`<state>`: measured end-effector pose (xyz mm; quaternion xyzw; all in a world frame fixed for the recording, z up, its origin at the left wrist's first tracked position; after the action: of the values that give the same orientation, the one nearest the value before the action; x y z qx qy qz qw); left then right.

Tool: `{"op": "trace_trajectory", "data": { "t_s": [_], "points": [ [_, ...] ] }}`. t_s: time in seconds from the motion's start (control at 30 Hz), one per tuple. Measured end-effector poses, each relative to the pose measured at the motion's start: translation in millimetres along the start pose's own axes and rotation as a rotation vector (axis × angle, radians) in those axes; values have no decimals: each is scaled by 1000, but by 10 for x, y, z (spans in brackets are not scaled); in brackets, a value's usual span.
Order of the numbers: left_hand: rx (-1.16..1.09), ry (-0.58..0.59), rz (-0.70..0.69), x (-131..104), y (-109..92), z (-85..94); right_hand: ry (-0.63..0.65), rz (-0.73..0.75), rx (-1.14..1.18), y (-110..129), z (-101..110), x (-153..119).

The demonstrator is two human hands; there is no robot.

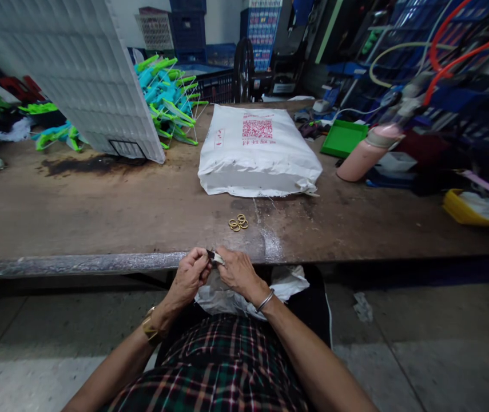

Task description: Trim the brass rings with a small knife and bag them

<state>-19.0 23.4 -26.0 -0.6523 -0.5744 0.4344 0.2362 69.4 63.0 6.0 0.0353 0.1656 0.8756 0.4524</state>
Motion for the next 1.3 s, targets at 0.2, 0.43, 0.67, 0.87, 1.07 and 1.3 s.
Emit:
{"op": "trace_trajectory", "data": {
  "t_s": [0.2,0.43,0.67,0.87,1.07,1.3],
  "points": [
    [65,4,-44,7,5,19,45,35,-97,49,-28,-4],
    [87,-2,-51,-1,-13,37,104,32,-84,81,-43,-7],
    [119,-18,-86,8,4,91,122,-4,-159,88,-79,-12],
    [84,15,-58,-113,-46,21,153,-79,-211,-51,-49,62],
    [-199,178,111,-235,-61,-218,-37,-280,-341,-464,267,240],
    [-359,94,167,-123,3,-89,-106,-289,-370,-512,268,401]
  ]
}}
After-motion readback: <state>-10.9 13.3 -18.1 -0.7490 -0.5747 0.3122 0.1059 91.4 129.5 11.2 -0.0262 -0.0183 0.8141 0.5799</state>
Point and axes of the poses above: each hand's wrist, its own x-axis towards the middle knuckle, its own z-axis out of the back of the hand, y = z × x, the point moved 8 cm from there along x, towards the middle knuckle, and after that the axes turned 6 degrees about -x, right-handed, at the moved point
